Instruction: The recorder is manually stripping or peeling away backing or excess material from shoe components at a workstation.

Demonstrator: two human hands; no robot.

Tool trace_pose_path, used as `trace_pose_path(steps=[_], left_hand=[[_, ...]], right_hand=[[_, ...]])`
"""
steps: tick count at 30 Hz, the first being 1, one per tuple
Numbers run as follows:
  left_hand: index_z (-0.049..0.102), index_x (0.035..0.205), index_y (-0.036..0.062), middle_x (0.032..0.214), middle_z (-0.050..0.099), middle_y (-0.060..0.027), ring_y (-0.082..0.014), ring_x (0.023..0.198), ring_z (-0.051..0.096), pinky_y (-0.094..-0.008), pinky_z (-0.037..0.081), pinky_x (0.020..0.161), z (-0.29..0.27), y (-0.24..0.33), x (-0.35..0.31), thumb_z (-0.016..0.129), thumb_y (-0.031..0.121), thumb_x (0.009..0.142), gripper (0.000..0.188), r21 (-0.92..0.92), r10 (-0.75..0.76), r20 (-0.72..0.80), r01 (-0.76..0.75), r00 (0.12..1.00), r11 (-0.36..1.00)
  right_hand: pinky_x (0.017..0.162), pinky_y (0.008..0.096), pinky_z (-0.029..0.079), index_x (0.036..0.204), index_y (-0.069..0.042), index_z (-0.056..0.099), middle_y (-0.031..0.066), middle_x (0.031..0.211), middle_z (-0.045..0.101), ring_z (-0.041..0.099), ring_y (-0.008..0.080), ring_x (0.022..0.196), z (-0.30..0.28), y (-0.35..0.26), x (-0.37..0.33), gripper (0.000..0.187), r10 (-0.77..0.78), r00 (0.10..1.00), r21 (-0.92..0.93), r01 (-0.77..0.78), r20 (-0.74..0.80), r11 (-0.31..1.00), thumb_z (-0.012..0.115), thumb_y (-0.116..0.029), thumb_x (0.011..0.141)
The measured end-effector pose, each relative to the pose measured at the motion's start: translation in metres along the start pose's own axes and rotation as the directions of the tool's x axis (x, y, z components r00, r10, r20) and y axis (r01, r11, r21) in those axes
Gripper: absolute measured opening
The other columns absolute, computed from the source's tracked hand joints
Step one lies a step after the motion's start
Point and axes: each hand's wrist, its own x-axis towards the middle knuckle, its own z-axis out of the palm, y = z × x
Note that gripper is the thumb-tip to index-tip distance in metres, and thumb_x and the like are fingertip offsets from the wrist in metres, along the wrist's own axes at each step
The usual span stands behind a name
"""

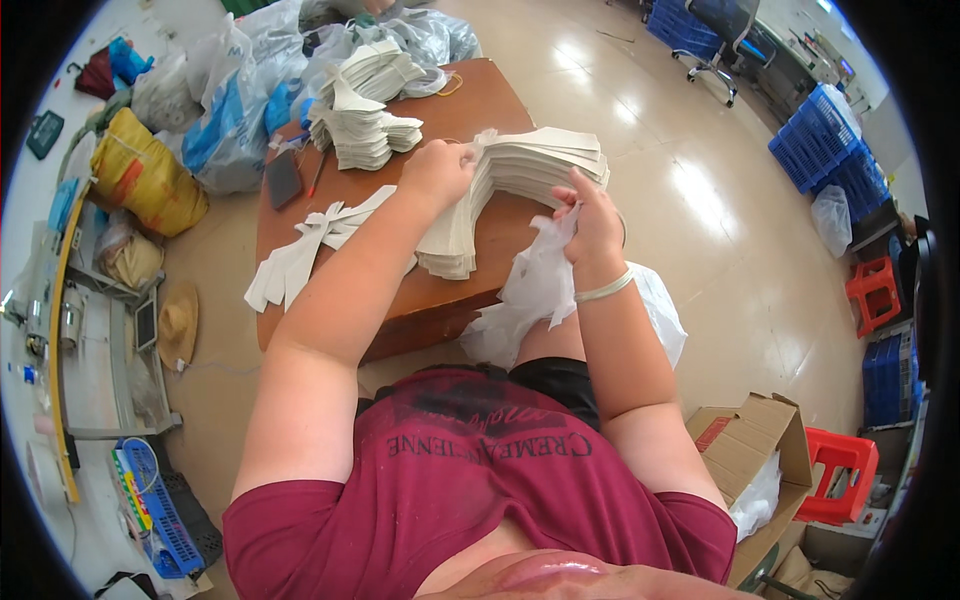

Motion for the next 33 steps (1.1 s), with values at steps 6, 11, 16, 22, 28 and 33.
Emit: trace_pose_path(steps=[6,11,16,22,28,33], left_hand=[[0.07,0.113,0.0038,0.103,0.072,-0.0077,-0.0165,0.085,0.064,-0.03,0.051,0.08,-0.02,-0.062,-0.042,0.063,0.026,0.093,0.031,-0.598,-0.232,-0.188,0.076,0.955,0.798],[0.068,0.116,0.0025,0.109,0.069,-0.0058,-0.0119,0.086,0.059,-0.0281,0.049,0.079,-0.042,-0.202,-0.093,0.059,0.023,0.095,0.03,-0.71,-0.594,-0.247,0.274,0.766,0.648],[0.069,0.114,0.0064,0.111,0.071,-0.0118,-0.0251,0.104,0.067,-0.0358,0.051,0.086,-0.034,-0.246,-0.132,0.068,0.034,0.086,0.039,-0.057,-0.588,-0.147,0.587,0.795,0.808],[0.068,0.117,0.0085,0.108,0.071,-0.0095,-0.0317,0.098,0.066,-0.0424,0.052,0.086,-0.021,-0.201,-0.123,0.073,0.038,0.081,0.047,0.144,-0.46,-0.267,0.507,0.847,0.85],[0.06,0.13,0.0139,0.106,0.07,-0.0081,-0.0284,0.105,0.063,-0.0394,0.05,0.089,0.004,-0.213,-0.098,0.072,0.025,0.081,0.051,0.071,-0.434,-0.376,0.492,0.819,0.868],[0.064,0.125,0.0162,0.112,0.065,-0.0121,-0.0279,0.102,0.063,-0.0383,0.051,0.086,0.0,-0.216,-0.102,0.071,0.025,0.083,0.043,-0.236,-0.382,-0.502,0.302,0.776,0.924]], right_hand=[[0.059,0.0291,0.05,0.094,-0.003,0.061,0.0107,0.091,0.067,0.06,0.0164,0.063,-0.017,0.023,-0.08,0.015,0.051,0.837,-0.414,0.216,0.545,0.884,0.069,-0.013,0.086],[0.081,0.0386,0.051,0.087,-0.006,0.064,0.0102,0.099,0.066,0.063,0.0283,0.093,-0.007,0.029,-0.13,0.013,-0.091,0.187,-0.133,0.9,0.978,0.416,0.072,-0.007,0.077],[0.082,0.0413,0.049,0.085,-0.006,0.064,0.0109,0.106,0.064,0.061,0.0313,0.094,0.001,0.054,-0.144,0.012,0.028,-0.028,0.022,0.978,0.999,0.206,0.068,-0.001,0.075],[0.082,0.0401,0.049,0.08,-0.006,0.064,0.0104,0.105,0.065,0.061,0.0293,0.094,0.014,0.067,-0.151,0.005,0.058,-0.023,0.009,0.972,0.998,0.237,0.067,-0.003,0.077],[0.082,0.0387,0.049,0.088,-0.005,0.065,0.0099,0.105,0.066,0.062,0.0286,0.092,0.022,0.068,-0.152,0.012,0.077,-0.035,0.018,0.976,0.996,0.217,0.072,-0.003,0.077],[0.081,0.0387,0.049,0.088,-0.005,0.065,0.0099,0.104,0.066,0.062,0.0284,0.089,0.026,0.069,-0.152,0.015,0.044,-0.029,0.019,0.977,0.999,0.214,0.071,-0.001,0.075]])
